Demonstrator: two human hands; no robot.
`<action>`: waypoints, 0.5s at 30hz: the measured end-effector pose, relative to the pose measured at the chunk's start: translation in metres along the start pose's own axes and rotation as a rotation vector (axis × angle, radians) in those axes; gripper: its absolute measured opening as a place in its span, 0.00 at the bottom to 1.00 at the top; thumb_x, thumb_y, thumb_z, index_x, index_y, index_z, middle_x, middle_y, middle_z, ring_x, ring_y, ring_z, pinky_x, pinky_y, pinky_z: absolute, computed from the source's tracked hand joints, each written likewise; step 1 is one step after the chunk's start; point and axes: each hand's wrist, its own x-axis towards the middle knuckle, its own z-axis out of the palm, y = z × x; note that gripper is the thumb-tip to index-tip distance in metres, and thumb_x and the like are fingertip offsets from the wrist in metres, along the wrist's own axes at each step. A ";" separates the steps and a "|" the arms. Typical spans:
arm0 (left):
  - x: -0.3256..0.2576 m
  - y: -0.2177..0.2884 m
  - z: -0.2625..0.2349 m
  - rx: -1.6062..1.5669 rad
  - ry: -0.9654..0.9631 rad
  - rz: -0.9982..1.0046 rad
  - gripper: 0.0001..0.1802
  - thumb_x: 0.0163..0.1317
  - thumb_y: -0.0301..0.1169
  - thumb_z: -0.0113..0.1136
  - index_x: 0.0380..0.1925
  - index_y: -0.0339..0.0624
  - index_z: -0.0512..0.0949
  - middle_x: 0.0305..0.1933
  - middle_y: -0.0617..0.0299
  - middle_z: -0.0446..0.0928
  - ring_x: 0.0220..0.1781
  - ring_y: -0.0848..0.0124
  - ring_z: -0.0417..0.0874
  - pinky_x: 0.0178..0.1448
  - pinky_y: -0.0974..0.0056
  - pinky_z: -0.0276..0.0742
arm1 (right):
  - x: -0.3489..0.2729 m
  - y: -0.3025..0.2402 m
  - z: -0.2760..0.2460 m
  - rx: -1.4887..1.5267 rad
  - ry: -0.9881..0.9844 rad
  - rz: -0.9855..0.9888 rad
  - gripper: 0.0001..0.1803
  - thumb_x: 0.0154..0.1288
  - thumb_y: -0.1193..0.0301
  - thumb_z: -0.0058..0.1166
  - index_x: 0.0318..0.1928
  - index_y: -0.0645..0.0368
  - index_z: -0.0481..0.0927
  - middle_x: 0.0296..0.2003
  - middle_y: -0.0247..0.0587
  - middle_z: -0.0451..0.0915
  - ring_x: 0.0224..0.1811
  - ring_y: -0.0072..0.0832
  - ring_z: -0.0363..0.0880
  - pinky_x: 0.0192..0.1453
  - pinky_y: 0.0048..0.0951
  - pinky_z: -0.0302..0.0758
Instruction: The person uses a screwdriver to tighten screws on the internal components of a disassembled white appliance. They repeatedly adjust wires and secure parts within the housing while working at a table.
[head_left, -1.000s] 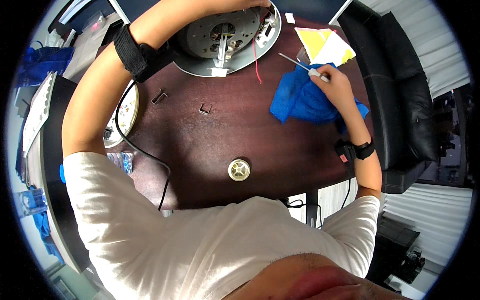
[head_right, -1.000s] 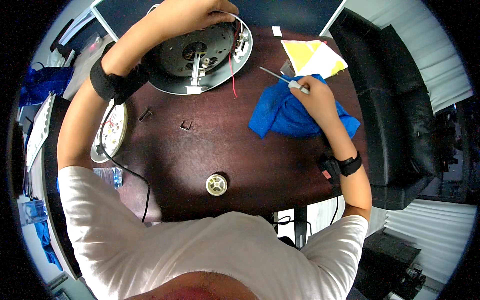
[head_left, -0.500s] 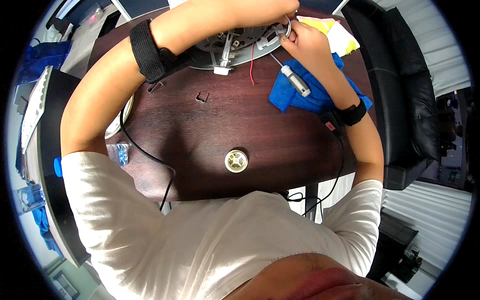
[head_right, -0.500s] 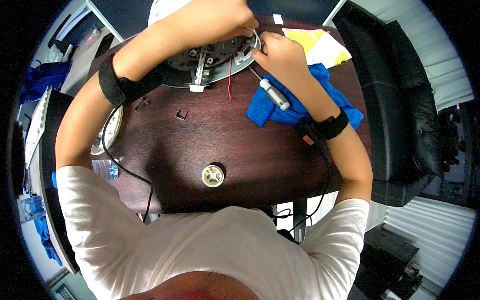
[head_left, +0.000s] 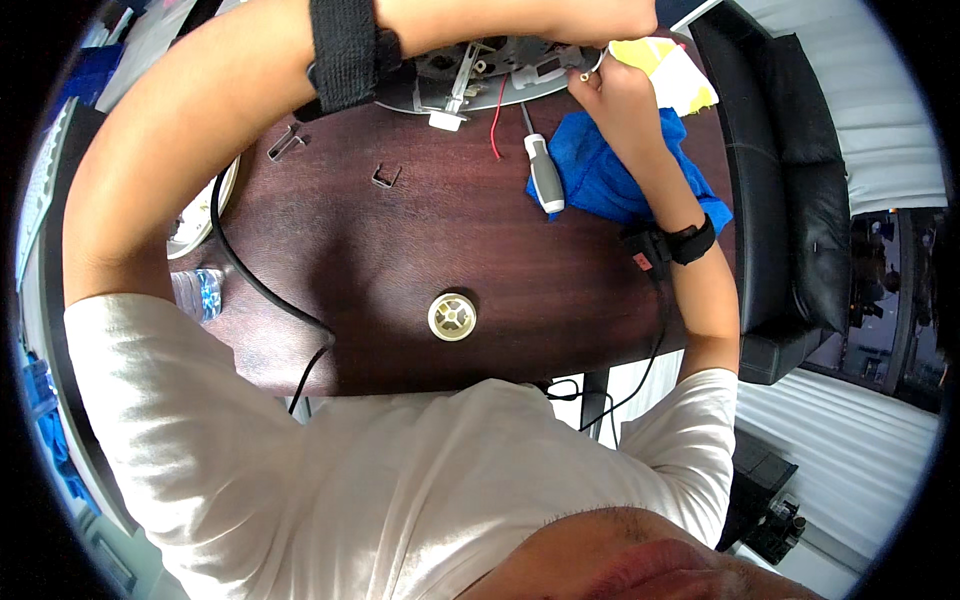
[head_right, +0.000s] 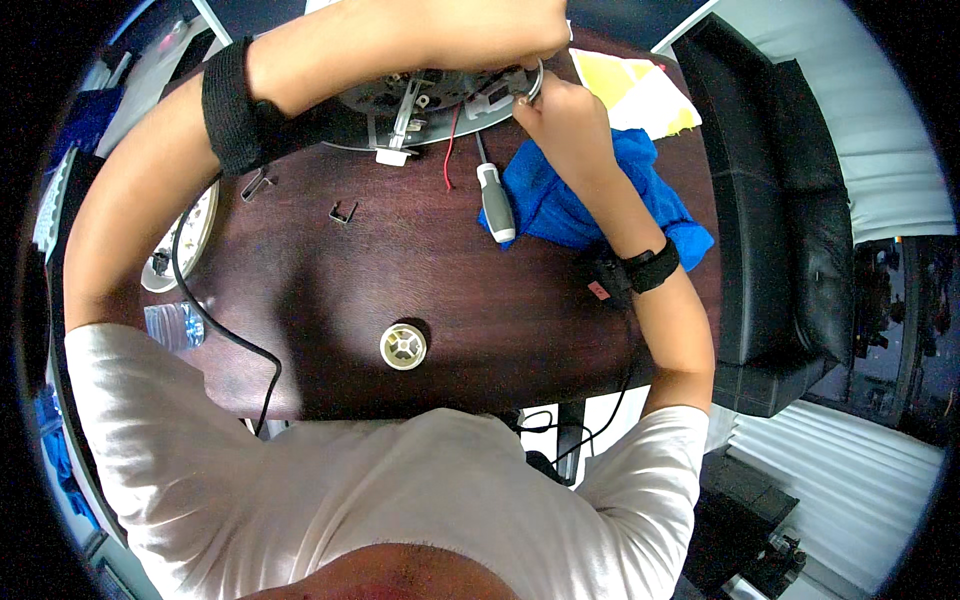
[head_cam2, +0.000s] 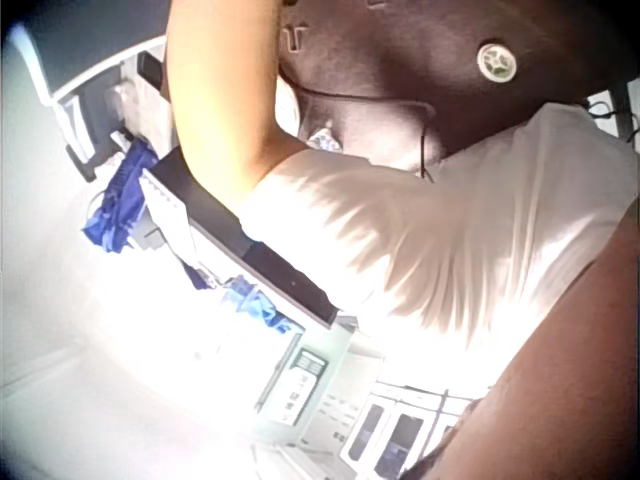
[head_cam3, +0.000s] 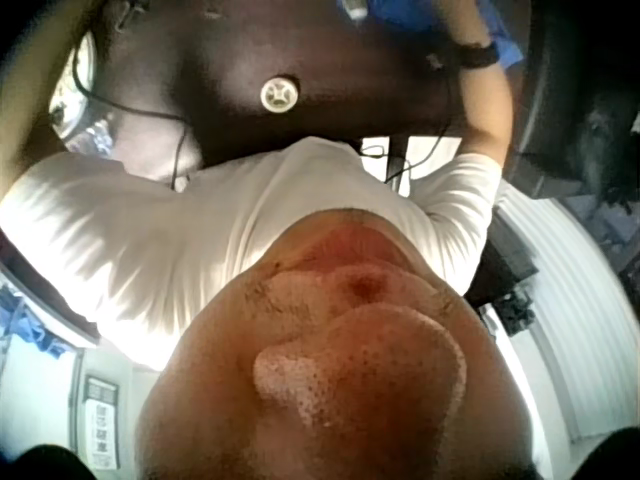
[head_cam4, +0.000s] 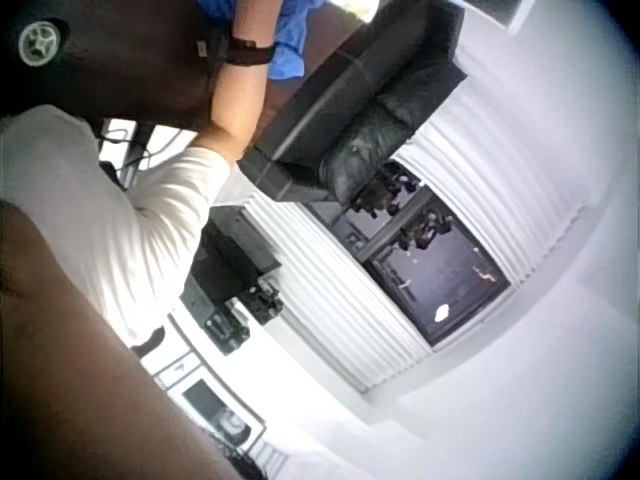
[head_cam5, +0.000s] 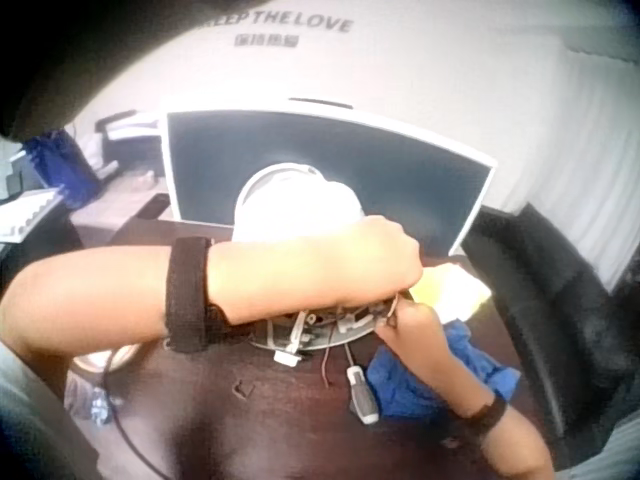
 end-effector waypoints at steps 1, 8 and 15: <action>0.002 -0.001 0.001 0.006 -0.007 0.005 0.09 0.53 0.29 0.60 0.25 0.38 0.86 0.29 0.49 0.85 0.36 0.54 0.88 0.42 0.55 0.84 | 0.000 0.000 0.002 -0.001 -0.002 0.016 0.13 0.59 0.64 0.64 0.30 0.62 0.78 0.20 0.50 0.80 0.24 0.47 0.82 0.31 0.42 0.79; 0.019 -0.006 0.013 0.046 -0.045 0.062 0.08 0.52 0.31 0.63 0.27 0.38 0.87 0.31 0.48 0.85 0.39 0.53 0.88 0.43 0.54 0.84 | -0.011 -0.005 -0.008 0.029 -0.151 0.109 0.19 0.61 0.56 0.63 0.25 0.60 0.80 0.19 0.46 0.80 0.24 0.45 0.82 0.29 0.41 0.78; 0.042 -0.008 0.007 -0.120 0.049 0.126 0.12 0.51 0.37 0.68 0.25 0.37 0.86 0.30 0.46 0.84 0.37 0.49 0.87 0.43 0.50 0.83 | -0.050 -0.027 -0.019 0.115 -0.439 0.220 0.28 0.62 0.50 0.65 0.19 0.60 0.75 0.13 0.39 0.69 0.15 0.28 0.67 0.22 0.32 0.62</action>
